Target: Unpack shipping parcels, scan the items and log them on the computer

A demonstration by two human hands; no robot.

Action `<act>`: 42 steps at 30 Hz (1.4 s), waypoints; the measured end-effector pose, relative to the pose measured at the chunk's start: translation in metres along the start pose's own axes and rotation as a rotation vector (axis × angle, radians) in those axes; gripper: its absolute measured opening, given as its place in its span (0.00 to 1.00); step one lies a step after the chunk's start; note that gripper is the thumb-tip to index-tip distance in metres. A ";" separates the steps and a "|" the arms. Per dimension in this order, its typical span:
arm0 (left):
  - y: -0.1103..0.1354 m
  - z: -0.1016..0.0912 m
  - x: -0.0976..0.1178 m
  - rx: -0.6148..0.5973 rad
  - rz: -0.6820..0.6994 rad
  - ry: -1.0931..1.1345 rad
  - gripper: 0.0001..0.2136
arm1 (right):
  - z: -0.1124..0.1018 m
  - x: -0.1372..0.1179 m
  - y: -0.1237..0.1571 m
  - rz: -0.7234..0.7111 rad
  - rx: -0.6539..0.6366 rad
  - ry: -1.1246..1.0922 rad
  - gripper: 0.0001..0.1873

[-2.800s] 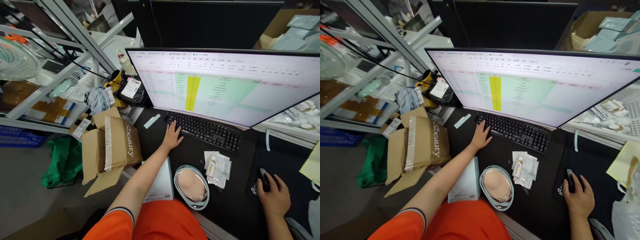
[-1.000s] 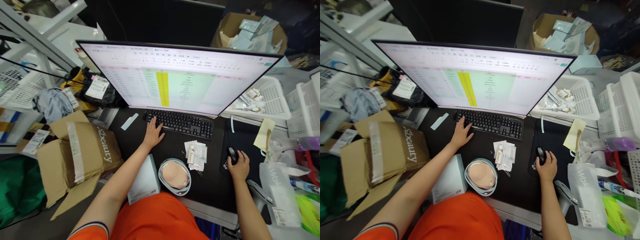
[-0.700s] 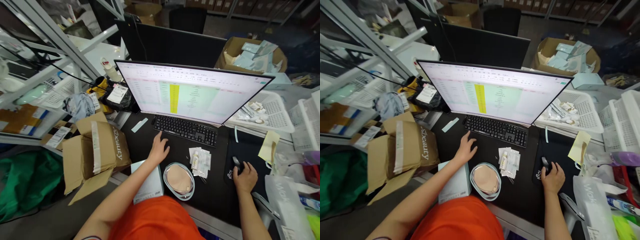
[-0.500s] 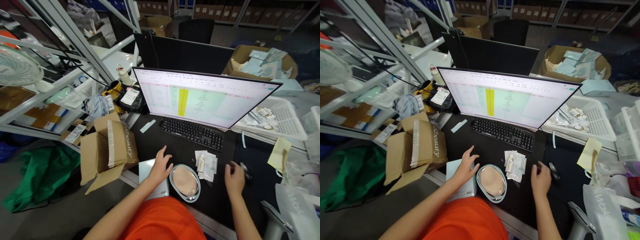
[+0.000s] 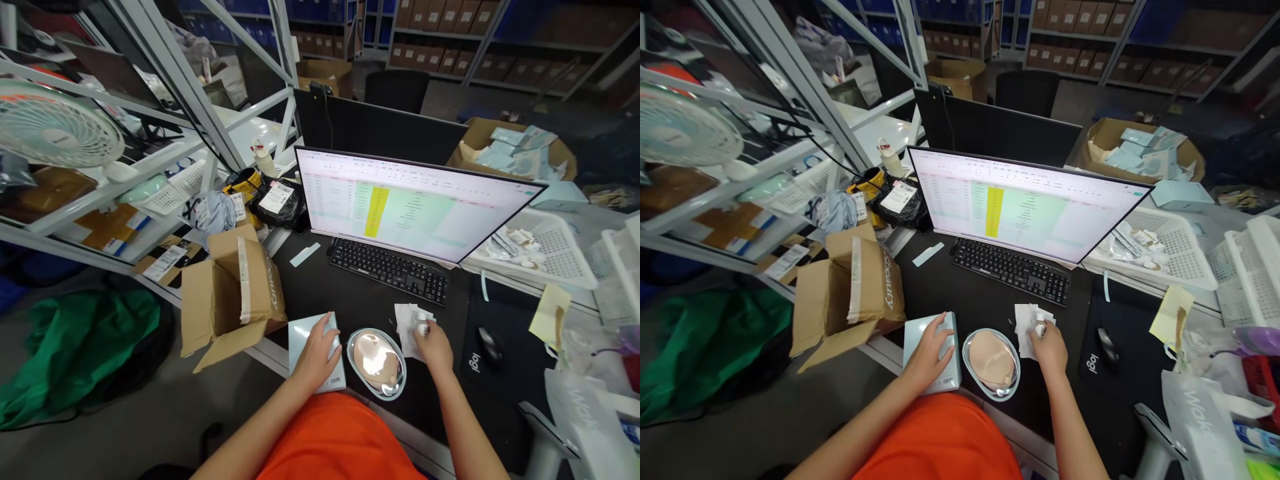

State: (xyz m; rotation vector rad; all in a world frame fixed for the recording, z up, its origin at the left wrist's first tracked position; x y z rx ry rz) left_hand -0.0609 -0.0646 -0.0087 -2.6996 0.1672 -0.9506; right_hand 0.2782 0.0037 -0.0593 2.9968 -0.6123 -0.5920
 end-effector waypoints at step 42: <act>-0.003 0.037 0.015 -0.242 0.125 0.035 0.13 | 0.021 0.019 0.004 0.234 0.049 -0.477 0.13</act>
Point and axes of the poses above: each hand's wrist, its own y-axis away from the middle knuckle, its own z-axis out of the palm, x = y × z, the point moved 1 cm from there along -y, towards the middle knuckle, and after that the axes turned 13 degrees about x, right-handed, at the moved point
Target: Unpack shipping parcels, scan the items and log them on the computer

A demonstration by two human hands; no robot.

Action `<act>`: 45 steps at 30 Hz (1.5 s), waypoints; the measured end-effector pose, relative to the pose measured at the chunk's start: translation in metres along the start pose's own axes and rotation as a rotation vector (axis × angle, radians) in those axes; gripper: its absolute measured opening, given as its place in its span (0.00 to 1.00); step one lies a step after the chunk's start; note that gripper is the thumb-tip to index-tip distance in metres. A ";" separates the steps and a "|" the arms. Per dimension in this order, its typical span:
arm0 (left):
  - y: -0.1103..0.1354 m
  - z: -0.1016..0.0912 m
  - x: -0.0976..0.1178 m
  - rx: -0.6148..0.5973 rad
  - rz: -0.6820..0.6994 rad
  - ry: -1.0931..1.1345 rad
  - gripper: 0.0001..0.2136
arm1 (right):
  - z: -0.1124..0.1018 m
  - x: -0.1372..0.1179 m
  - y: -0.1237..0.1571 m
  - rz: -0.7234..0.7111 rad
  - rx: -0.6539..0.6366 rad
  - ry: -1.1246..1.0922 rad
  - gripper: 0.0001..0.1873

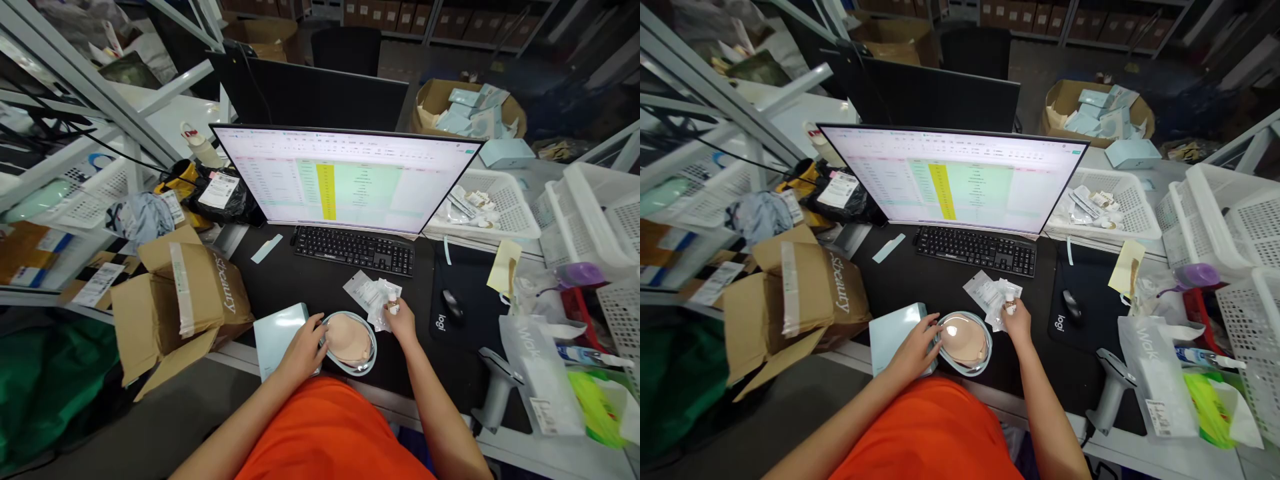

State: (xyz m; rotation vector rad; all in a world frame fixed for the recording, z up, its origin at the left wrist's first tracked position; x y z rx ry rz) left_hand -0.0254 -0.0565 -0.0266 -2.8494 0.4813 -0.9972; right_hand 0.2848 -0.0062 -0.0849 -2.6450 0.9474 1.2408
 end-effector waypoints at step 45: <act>-0.018 0.006 -0.004 -0.027 -0.001 -0.009 0.12 | -0.098 0.116 -0.092 -0.509 0.569 0.443 0.22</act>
Point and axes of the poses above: each hand's wrist, its own y-axis away from the middle knuckle, its own z-axis out of the palm, x = y × z, the point moved 1 cm from there along -y, towards the middle knuckle, and after that the axes turned 13 degrees about x, right-handed, at the moved point
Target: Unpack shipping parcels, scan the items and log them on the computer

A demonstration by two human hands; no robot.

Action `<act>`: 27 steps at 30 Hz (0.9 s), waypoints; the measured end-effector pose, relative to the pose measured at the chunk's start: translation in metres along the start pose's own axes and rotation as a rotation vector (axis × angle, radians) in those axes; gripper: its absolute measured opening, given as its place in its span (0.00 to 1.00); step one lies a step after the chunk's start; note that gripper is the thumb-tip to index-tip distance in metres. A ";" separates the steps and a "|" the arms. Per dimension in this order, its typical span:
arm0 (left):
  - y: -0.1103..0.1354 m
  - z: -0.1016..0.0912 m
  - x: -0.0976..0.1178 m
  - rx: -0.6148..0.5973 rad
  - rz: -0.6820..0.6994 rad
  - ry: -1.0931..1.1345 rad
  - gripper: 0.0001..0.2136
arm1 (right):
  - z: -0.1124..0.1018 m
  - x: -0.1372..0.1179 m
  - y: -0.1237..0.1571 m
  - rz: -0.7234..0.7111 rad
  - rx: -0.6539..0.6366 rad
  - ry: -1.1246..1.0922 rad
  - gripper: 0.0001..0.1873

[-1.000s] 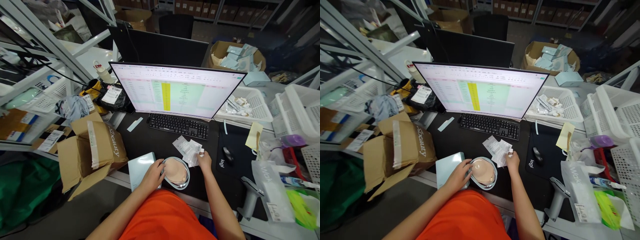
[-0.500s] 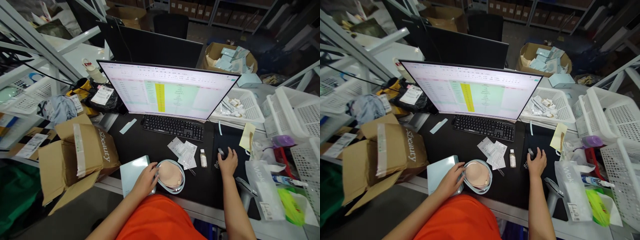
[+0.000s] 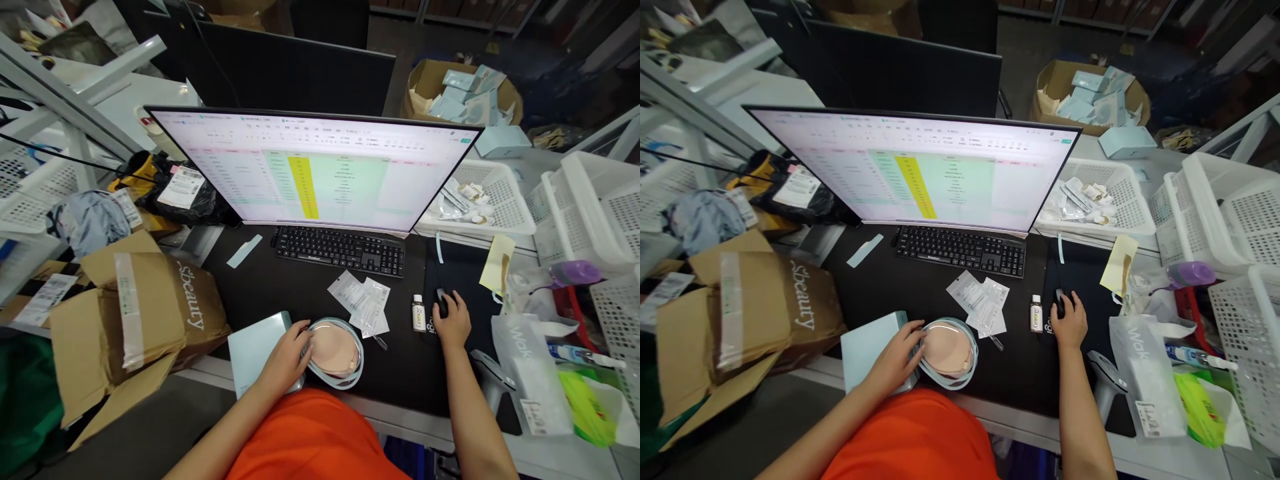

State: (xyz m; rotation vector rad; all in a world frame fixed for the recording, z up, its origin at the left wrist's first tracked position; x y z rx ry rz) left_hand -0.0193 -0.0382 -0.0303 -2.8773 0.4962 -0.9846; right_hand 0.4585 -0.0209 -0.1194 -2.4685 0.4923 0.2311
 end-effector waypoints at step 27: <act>0.005 0.000 -0.001 -0.019 -0.039 0.022 0.13 | 0.002 0.005 0.002 0.083 0.073 0.018 0.22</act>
Point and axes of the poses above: each hand's wrist, its own y-axis away from the middle knuckle, its own z-axis out of the palm, x = y × z, the point moved 1 cm from there along -y, towards the middle knuckle, and after that the axes turned 13 degrees about x, right-handed, at the moved point
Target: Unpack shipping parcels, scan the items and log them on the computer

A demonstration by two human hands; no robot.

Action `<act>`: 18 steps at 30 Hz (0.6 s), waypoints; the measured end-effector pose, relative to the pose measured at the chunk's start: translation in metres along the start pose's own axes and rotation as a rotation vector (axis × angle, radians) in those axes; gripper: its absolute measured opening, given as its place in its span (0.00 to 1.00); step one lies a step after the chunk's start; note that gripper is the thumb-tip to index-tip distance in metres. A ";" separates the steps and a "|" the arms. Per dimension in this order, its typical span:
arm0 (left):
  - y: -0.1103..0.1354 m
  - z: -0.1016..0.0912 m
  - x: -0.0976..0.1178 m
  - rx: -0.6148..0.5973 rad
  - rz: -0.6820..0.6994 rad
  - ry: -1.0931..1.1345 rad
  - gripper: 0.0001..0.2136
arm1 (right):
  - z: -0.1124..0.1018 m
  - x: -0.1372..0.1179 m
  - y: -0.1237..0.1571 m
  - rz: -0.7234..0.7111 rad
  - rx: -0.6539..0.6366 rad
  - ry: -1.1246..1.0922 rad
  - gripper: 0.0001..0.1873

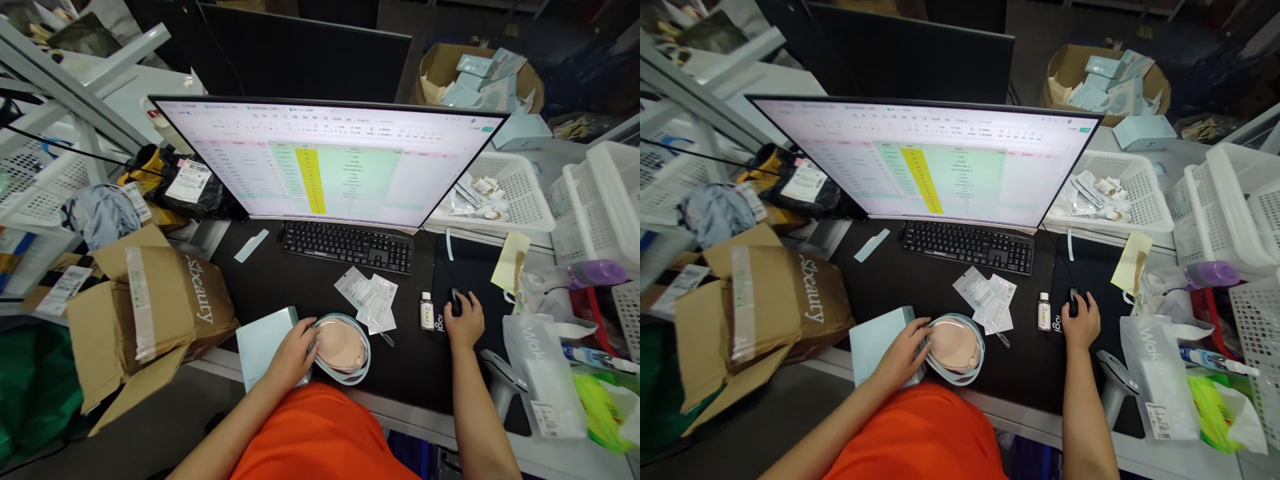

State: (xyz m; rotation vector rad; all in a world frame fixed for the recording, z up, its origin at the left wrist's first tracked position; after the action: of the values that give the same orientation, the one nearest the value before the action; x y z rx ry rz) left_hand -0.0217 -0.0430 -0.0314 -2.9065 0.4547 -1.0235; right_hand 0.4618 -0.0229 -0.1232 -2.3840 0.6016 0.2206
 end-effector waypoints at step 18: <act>-0.175 0.091 0.052 -0.181 0.302 -0.194 0.29 | -0.002 -0.004 -0.003 0.043 0.003 0.035 0.23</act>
State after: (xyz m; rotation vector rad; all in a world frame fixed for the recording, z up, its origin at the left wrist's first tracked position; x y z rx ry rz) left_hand 0.1190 0.1039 -0.0496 -2.9206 0.9826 -0.6850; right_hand 0.4598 -0.0212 -0.1188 -2.3781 0.6693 0.1968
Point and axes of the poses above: each hand's wrist, its own y-axis away from the middle knuckle, its own z-axis out of the palm, x = y × z, the point moved 1 cm from there along -y, towards the middle knuckle, and after that the axes turned 13 degrees about x, right-handed, at the moved point
